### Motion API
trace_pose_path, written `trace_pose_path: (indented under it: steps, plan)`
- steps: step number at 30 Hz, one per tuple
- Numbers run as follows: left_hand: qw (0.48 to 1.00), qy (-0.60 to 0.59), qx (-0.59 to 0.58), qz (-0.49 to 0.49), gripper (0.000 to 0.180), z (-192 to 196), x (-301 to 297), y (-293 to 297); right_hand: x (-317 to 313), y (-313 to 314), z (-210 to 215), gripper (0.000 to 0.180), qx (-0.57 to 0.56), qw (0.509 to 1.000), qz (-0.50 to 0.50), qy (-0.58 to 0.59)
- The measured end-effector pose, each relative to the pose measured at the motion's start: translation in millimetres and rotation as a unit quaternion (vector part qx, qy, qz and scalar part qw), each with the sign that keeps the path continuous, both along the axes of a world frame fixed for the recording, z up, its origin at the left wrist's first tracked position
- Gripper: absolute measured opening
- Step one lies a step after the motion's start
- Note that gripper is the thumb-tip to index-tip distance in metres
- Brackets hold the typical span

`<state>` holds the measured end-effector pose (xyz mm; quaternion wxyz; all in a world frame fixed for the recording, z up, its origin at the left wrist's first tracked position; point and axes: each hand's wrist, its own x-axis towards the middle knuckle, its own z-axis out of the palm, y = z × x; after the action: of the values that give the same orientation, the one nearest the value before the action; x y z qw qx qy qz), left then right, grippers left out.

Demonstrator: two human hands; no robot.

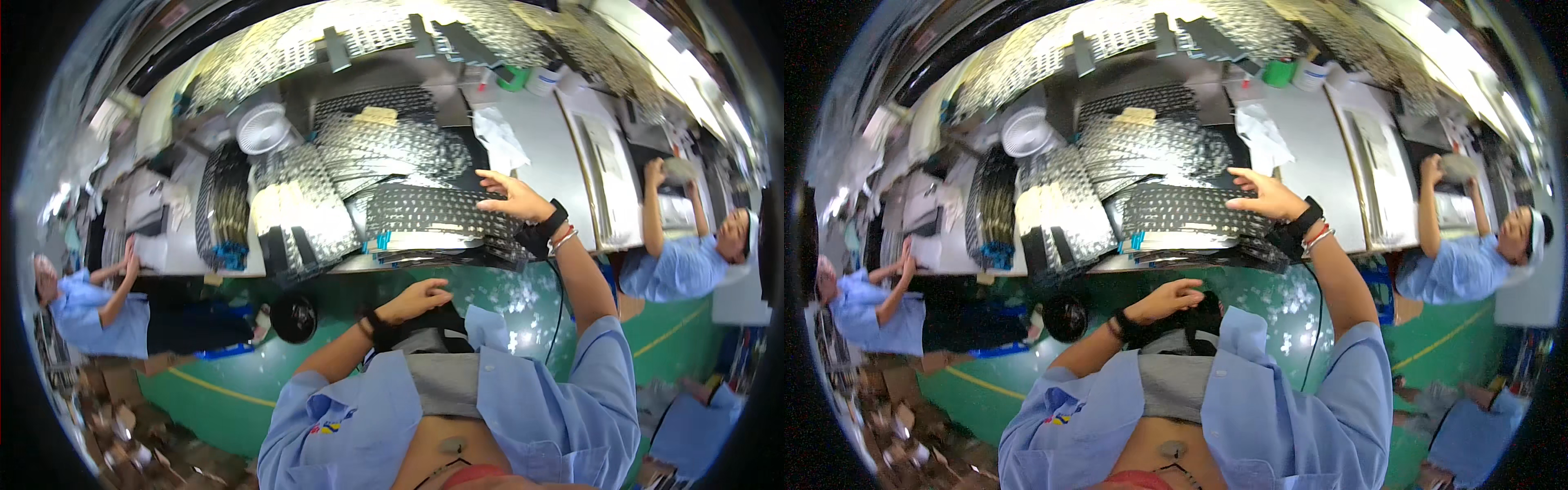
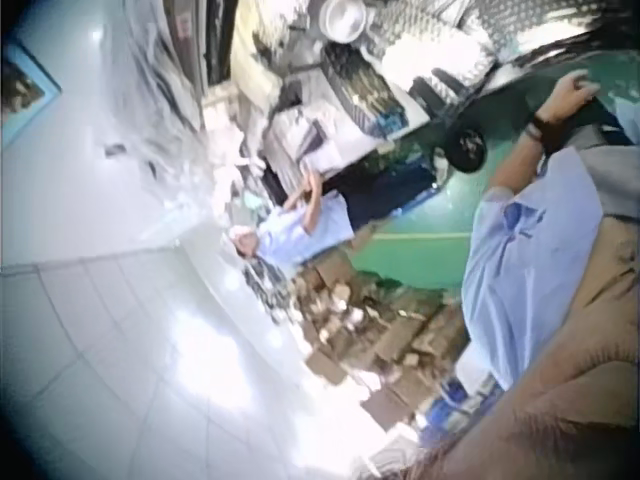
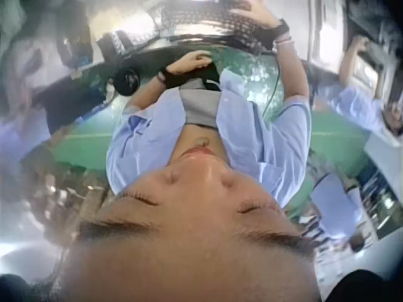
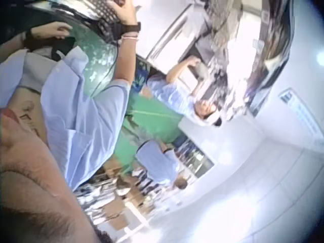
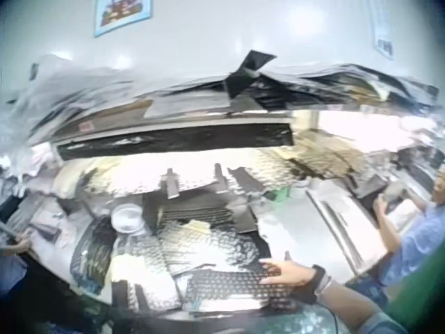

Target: Organizing and assembling keyboard components at a factory workbench.

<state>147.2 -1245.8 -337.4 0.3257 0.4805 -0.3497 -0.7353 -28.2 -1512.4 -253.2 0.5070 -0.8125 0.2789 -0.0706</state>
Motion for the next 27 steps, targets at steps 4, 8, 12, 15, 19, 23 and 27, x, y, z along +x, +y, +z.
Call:
trace_pose_path:
  steps: [4,8,12,15,19,23,27]
  plan:
    - [0.988,0.046,0.088,0.12,0.077,-16.8,-45.1,-31.1,18.7,-44.1,-63.2,0.084,0.018,0.996,0.053,0.063]
    - [0.943,0.168,0.199,0.209,0.083,-17.9,-63.0,-55.2,38.8,-58.6,-97.1,0.094,0.02,0.986,0.106,0.126]
    - [0.92,0.233,0.173,0.261,0.08,-59.7,-74.3,-62.2,62.3,-54.6,-103.2,0.1,0.027,0.974,0.129,0.182]
    - [0.885,0.212,0.132,0.393,0.063,-65.8,-87.5,-64.4,82.0,-37.5,-77.7,0.103,-0.042,0.963,0.175,0.199]
    - [0.814,0.289,0.077,0.498,0.06,-45.3,-98.7,-79.0,56.0,-50.2,-98.0,0.101,-0.008,0.975,0.139,0.171]
    - [0.788,0.251,-0.007,0.562,0.058,-58.5,-103.0,-78.4,52.2,-45.5,-109.5,0.096,-0.033,0.969,0.14,0.2]
    - [0.739,0.182,0.058,0.646,0.089,-119.9,-102.9,-68.4,63.7,-5.9,-66.3,0.092,0.081,0.96,0.164,0.211]
